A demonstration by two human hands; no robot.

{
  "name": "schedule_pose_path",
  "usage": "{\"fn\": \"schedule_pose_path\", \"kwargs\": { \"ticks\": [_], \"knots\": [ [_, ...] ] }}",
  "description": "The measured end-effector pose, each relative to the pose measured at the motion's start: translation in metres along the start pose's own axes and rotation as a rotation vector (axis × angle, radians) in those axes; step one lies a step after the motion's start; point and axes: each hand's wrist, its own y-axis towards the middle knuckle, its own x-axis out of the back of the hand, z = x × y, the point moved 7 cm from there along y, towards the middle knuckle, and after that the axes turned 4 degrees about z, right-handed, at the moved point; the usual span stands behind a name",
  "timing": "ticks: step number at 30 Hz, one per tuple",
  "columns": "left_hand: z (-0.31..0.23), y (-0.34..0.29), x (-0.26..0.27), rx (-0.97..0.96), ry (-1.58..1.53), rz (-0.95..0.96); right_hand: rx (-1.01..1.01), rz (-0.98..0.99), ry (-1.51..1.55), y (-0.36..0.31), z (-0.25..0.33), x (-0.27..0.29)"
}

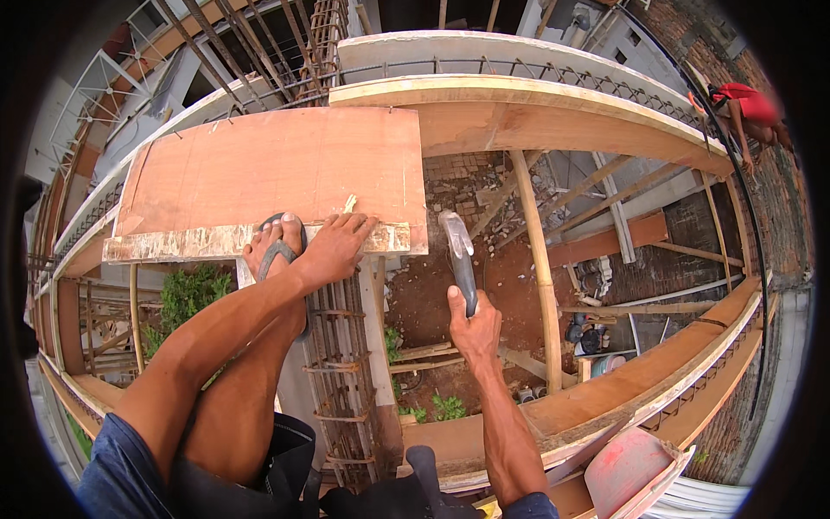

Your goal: The person positions a large wooden board onto a rebar-reinforced concrete structure. They use a small wooden block to tap the board into place and then use a hammer to secure it. The person adjusts the board's position multiple times to ensure it fits correctly within the formwork.

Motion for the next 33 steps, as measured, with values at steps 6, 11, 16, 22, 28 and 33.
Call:
{"fn": "schedule_pose_path", "kwargs": {
  "ticks": [6,11,16,22,28,33],
  "knots": [
    [0.000,0.000,-0.004,0.002,-0.006,0.017,0.074,-0.015,-0.019,0.011,-0.016,-0.017],
    [0.003,0.001,-0.008,-0.009,-0.035,-0.030,-0.239,0.031,0.050,-0.001,-0.045,-0.021],
    [0.006,0.009,-0.017,0.011,-0.110,0.025,-0.082,0.107,0.180,-0.040,-0.025,-0.022],
    [0.015,-0.003,-0.008,-0.022,-0.220,-0.155,-0.724,0.397,0.477,-0.133,-0.063,-0.056],
    [0.021,-0.010,0.005,0.163,-0.111,-0.035,-0.507,0.452,0.061,-0.185,-0.099,-0.054],
    [0.019,-0.011,0.008,0.134,-0.069,0.029,-0.432,0.380,0.014,-0.223,-0.116,-0.045]
  ]
}}
